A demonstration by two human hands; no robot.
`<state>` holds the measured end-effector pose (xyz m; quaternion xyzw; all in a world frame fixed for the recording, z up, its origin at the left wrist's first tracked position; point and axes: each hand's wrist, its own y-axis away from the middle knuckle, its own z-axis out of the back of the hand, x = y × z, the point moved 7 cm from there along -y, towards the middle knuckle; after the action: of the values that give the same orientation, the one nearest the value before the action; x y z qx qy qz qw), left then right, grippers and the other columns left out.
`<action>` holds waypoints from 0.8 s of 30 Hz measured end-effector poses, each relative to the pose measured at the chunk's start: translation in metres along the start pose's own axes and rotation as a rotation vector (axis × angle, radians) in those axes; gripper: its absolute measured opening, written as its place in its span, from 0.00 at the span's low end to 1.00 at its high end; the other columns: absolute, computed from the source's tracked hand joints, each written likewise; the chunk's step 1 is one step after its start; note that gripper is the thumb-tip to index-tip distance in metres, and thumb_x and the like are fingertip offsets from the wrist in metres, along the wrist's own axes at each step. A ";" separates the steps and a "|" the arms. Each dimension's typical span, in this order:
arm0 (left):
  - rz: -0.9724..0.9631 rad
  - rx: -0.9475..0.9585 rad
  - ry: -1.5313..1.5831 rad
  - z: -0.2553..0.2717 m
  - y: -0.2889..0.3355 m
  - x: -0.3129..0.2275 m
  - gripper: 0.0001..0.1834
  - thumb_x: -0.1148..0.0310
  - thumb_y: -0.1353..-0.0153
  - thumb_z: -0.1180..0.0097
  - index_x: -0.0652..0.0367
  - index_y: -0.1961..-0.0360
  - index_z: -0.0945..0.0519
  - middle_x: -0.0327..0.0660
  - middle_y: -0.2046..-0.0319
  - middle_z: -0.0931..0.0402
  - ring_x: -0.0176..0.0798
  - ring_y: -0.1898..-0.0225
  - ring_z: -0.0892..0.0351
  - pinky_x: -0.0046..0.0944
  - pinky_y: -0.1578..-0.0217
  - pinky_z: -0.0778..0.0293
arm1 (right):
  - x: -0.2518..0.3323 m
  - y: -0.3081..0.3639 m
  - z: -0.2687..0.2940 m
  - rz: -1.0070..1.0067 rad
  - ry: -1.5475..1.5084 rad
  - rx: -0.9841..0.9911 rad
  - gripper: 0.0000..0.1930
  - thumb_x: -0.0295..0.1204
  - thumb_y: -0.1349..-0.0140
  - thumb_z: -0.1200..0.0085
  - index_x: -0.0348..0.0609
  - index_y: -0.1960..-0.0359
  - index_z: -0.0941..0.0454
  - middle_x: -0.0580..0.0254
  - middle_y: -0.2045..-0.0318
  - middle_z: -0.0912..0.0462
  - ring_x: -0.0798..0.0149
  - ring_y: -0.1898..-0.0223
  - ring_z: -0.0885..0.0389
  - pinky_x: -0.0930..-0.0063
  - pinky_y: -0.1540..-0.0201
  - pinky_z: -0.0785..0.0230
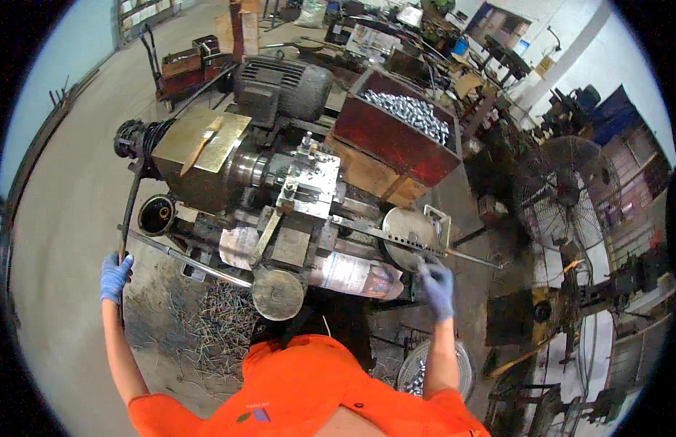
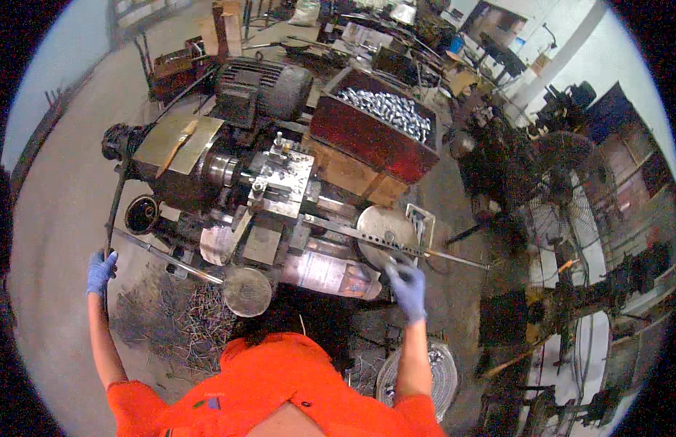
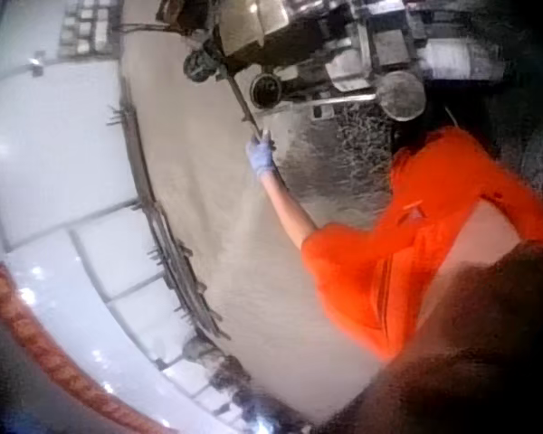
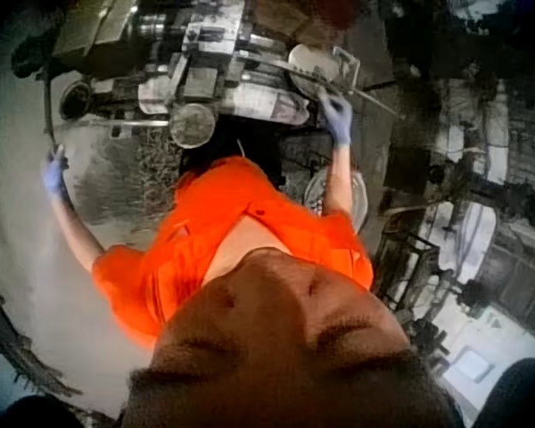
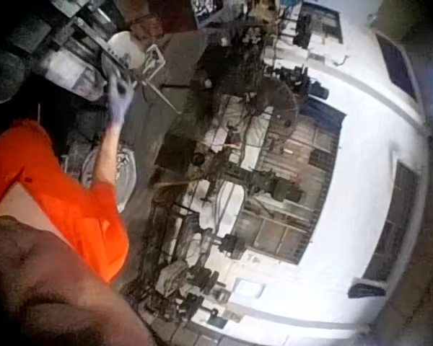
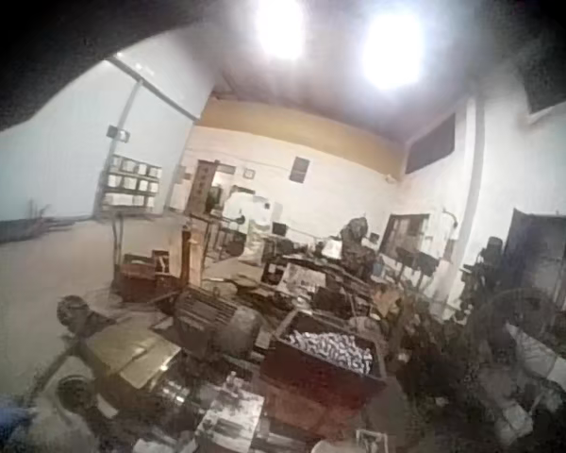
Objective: The person uses a metal lathe to process metal bolts, picking them from a bin, securing them in the machine's chuck, and dropping finished pieces into a separate container.
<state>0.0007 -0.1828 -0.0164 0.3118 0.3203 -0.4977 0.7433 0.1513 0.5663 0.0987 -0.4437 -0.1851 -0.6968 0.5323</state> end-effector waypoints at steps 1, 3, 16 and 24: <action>0.017 -0.035 -0.105 -0.004 0.011 -0.026 0.18 0.59 0.46 0.43 0.62 0.61 0.24 0.46 0.79 0.24 0.41 0.78 0.22 0.39 0.77 0.27 | 0.005 -0.020 -0.026 -0.054 -0.047 0.071 0.09 0.29 0.48 0.42 0.34 0.70 0.19 0.51 0.57 0.21 0.61 0.52 0.26 0.72 0.50 0.36; -0.057 -0.104 -0.373 0.012 0.026 -0.018 0.20 0.57 0.48 0.43 0.62 0.61 0.24 0.49 0.74 0.23 0.48 0.71 0.22 0.43 0.70 0.27 | 0.110 -0.056 -0.090 0.290 -0.030 0.288 0.13 0.34 0.50 0.40 0.41 0.64 0.18 0.50 0.52 0.24 0.56 0.51 0.26 0.68 0.47 0.37; 0.035 -0.193 -0.646 0.038 0.119 0.009 0.22 0.52 0.49 0.44 0.56 0.58 0.24 0.52 0.67 0.23 0.55 0.63 0.25 0.50 0.61 0.30 | 0.197 -0.146 -0.323 0.577 0.786 0.680 0.33 0.58 0.52 0.50 0.33 0.73 0.21 0.40 0.73 0.21 0.46 0.68 0.22 0.60 0.59 0.30; 0.049 -0.264 -0.752 0.037 0.121 0.009 0.22 0.53 0.48 0.45 0.54 0.55 0.25 0.50 0.65 0.23 0.53 0.62 0.24 0.49 0.60 0.30 | 0.193 -0.175 -0.323 0.073 0.301 0.571 0.35 0.59 0.58 0.43 0.28 0.74 0.22 0.39 0.74 0.20 0.48 0.68 0.19 0.62 0.61 0.28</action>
<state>0.1235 -0.1794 0.0161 0.0170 0.0794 -0.5139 0.8540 -0.1511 0.2832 0.1203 -0.1748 -0.2764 -0.6549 0.6813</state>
